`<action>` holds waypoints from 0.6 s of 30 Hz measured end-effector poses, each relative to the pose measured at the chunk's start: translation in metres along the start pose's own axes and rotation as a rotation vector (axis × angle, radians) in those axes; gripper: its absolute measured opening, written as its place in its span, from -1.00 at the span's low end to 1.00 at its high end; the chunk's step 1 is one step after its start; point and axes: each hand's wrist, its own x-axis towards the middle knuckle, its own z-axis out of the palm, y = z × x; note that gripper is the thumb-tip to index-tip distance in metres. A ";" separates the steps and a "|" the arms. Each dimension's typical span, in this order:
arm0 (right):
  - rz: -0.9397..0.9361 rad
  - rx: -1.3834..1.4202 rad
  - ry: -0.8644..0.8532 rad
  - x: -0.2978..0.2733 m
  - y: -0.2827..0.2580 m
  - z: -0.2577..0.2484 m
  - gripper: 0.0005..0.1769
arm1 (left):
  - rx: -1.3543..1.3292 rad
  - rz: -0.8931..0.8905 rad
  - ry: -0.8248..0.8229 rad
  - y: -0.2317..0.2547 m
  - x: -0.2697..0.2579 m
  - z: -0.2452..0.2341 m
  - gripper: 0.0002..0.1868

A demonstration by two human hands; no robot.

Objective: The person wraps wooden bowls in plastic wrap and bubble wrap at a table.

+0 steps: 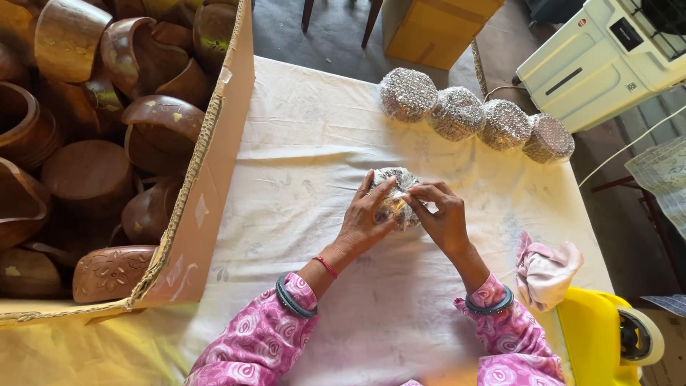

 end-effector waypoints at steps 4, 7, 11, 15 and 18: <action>-0.102 0.000 0.039 -0.002 -0.009 -0.004 -0.84 | 0.189 0.107 0.015 -0.017 -0.003 0.012 -0.32; -0.101 0.003 0.037 -0.002 -0.014 -0.005 -0.82 | 0.195 0.112 -0.011 -0.009 -0.003 0.004 -0.32; -0.095 0.040 0.035 -0.003 -0.012 -0.005 -0.81 | 0.252 0.145 -0.002 0.004 -0.002 -0.002 -0.20; -0.102 0.067 0.057 -0.005 -0.009 -0.001 -0.83 | 0.050 0.074 0.062 0.007 0.000 -0.004 0.08; -0.093 0.075 0.065 -0.006 -0.007 -0.001 -0.83 | 0.055 0.075 0.104 -0.003 -0.001 0.002 -0.02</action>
